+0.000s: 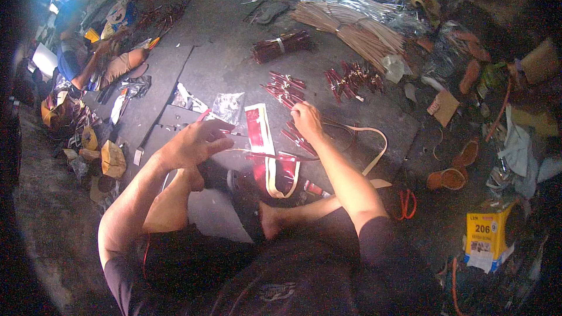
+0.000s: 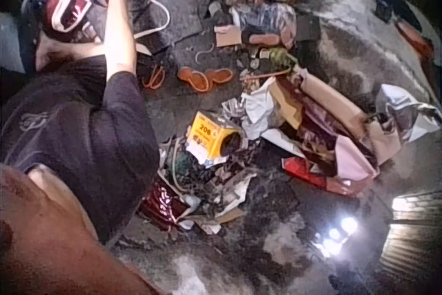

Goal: The person sits on the floor and repeatedly picks up small red sticks and white ribbons, wrapping the ribbons around the sticks to create small decorative bundles. The person places the finished bundles on the floor beside them.

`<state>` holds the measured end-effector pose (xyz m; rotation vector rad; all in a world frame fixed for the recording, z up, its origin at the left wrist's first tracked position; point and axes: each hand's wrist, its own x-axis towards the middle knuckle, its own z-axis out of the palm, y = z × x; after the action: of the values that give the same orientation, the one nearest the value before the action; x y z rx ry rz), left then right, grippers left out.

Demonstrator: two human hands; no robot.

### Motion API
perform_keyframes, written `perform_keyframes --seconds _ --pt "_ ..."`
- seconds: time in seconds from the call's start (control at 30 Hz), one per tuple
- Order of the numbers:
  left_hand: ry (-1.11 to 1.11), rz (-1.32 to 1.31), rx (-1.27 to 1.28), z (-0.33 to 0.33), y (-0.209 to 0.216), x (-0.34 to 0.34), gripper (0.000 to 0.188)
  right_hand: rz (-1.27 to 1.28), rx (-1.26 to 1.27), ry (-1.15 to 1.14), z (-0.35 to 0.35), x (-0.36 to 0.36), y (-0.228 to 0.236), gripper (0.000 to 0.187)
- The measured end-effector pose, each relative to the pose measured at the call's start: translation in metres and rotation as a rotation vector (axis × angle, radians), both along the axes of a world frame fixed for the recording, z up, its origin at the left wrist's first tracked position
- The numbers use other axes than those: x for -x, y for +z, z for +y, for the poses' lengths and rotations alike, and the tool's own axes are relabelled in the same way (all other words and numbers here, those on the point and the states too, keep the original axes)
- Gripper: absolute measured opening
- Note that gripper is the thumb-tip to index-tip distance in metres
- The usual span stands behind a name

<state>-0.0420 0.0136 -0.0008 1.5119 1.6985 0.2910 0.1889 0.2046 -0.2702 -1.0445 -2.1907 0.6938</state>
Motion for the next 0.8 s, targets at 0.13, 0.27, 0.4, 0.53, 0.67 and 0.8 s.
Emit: perform_keyframes --seconds 0.13,0.27,0.4,0.53,0.67,0.8 --pt "-0.06 -0.004 0.028 -0.002 -0.002 0.002 0.046 -0.305 -0.072 0.018 0.023 0.027 -0.038 0.01" --pt "-0.048 0.057 0.017 -0.009 -0.009 0.009 0.046 -0.317 -0.157 -0.136 0.028 0.036 -0.051 0.014" --pt "-0.06 0.053 0.007 -0.009 -0.017 0.012 0.046 -0.48 -0.123 -0.101 0.036 0.035 -0.035 0.018" --pt "-0.037 0.054 -0.028 -0.011 -0.019 0.011 0.043 -0.361 0.306 0.006 0.012 0.025 0.028 0.025" --pt "0.043 0.014 -0.104 -0.006 -0.035 0.016 0.043 0.219 0.701 0.163 -0.023 0.008 0.074 0.021" --pt "0.304 -0.428 -0.033 0.002 -0.026 0.003 0.05 0.307 0.756 0.257 -0.066 -0.008 0.15 0.017"
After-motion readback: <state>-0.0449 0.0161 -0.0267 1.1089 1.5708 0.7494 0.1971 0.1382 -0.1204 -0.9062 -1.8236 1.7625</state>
